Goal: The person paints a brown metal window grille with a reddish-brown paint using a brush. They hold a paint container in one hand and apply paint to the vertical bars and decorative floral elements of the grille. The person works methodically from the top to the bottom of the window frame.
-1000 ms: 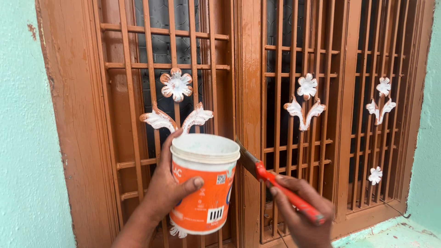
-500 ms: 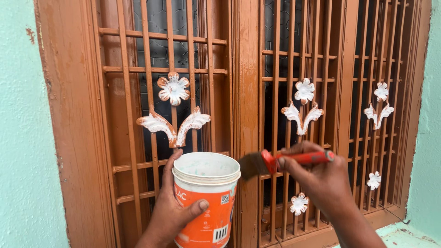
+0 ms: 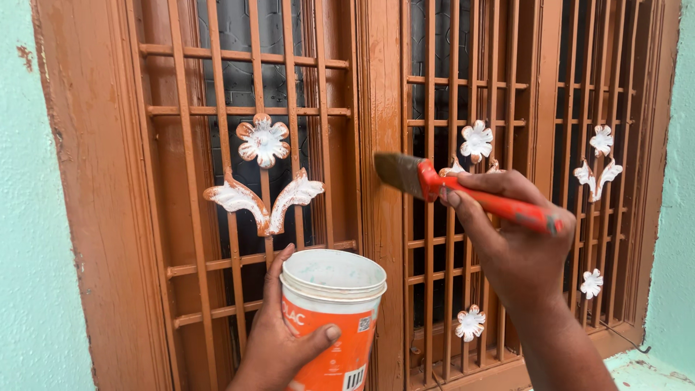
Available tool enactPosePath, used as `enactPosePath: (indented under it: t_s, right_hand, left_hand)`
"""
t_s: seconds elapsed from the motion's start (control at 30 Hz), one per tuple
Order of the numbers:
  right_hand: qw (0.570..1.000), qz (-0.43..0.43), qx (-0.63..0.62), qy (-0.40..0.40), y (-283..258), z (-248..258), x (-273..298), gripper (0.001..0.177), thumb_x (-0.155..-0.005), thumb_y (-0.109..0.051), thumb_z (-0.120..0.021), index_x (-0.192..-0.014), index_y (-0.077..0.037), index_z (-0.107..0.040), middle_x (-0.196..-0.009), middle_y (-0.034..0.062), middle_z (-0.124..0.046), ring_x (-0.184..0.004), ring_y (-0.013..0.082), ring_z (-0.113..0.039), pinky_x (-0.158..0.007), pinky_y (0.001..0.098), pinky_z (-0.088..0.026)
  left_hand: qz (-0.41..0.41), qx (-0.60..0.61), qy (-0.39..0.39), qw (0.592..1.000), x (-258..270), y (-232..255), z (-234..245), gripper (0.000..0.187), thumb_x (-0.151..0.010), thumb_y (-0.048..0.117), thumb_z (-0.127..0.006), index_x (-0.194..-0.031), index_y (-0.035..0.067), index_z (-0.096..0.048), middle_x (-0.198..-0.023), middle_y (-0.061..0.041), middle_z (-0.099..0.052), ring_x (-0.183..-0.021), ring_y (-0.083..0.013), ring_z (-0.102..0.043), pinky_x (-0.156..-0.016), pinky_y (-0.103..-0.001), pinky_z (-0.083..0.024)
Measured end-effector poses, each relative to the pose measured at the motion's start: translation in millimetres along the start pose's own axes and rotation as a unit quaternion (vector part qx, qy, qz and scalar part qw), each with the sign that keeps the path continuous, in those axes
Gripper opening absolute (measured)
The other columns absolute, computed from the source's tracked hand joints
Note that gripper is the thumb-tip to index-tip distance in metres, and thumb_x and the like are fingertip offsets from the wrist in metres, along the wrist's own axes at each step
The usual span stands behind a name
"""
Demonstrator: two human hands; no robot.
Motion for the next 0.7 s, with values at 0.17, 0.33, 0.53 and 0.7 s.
enactPosePath:
  t_s: [0.17,0.33,0.53,0.7]
  right_hand:
    - [0.994,0.062,0.088,-0.012,17,-6,35,0.014,-0.094,-0.007,-0.076,-0.107,-0.001,-0.073,-0.097,0.0149,-0.078,-0.085,0.0181,-0.080,-0.073,0.0274,-0.068]
    - [0.993,0.072,0.085,-0.046,30,-11,89,0.016,-0.086,-0.006,-0.077,-0.101,-0.001,-0.072,-0.102,0.0201,-0.078,-0.089,0.0215,-0.081,-0.067,0.0268,-0.070]
    - [0.990,-0.061,0.103,-0.073,33,-10,128,0.015,-0.079,-0.003,-0.078,-0.093,-0.003,-0.074,-0.101,0.0207,-0.079,-0.100,0.0264,-0.080,-0.073,0.0299,-0.070]
    - [0.987,-0.081,0.095,-0.102,41,-4,142,0.015,-0.077,-0.002,-0.077,-0.092,-0.003,-0.075,-0.102,0.0201,-0.080,-0.098,0.0245,-0.081,-0.074,0.0307,-0.070]
  left_hand:
    - [0.005,-0.130,-0.011,0.991,2,-28,-10,0.135,-0.061,0.058,-0.084,-0.159,0.011,-0.004,-0.142,-0.024,-0.052,-0.137,-0.0348,-0.056,-0.116,-0.050,-0.042]
    - [0.034,-0.096,-0.012,0.995,-4,-50,-11,0.142,-0.059,0.060,-0.081,-0.163,0.009,0.001,-0.138,-0.027,-0.053,-0.133,-0.0374,-0.061,-0.115,-0.051,-0.045]
    - [0.007,-0.105,-0.020,0.994,-2,-54,-10,0.137,-0.064,0.063,-0.080,-0.158,0.007,0.002,-0.139,-0.028,-0.052,-0.136,-0.0369,-0.057,-0.116,-0.053,-0.041]
    - [0.010,-0.112,0.001,0.994,5,-56,-15,0.138,-0.061,0.065,-0.080,-0.163,0.013,-0.004,-0.139,-0.025,-0.055,-0.133,-0.0344,-0.062,-0.115,-0.052,-0.045]
Point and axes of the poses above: each hand's wrist, its own x-axis away from the middle knuckle, its own z-axis out of the back of the hand, y = z × x, the point moved 3 cm from there along -x, towards the middle knuckle
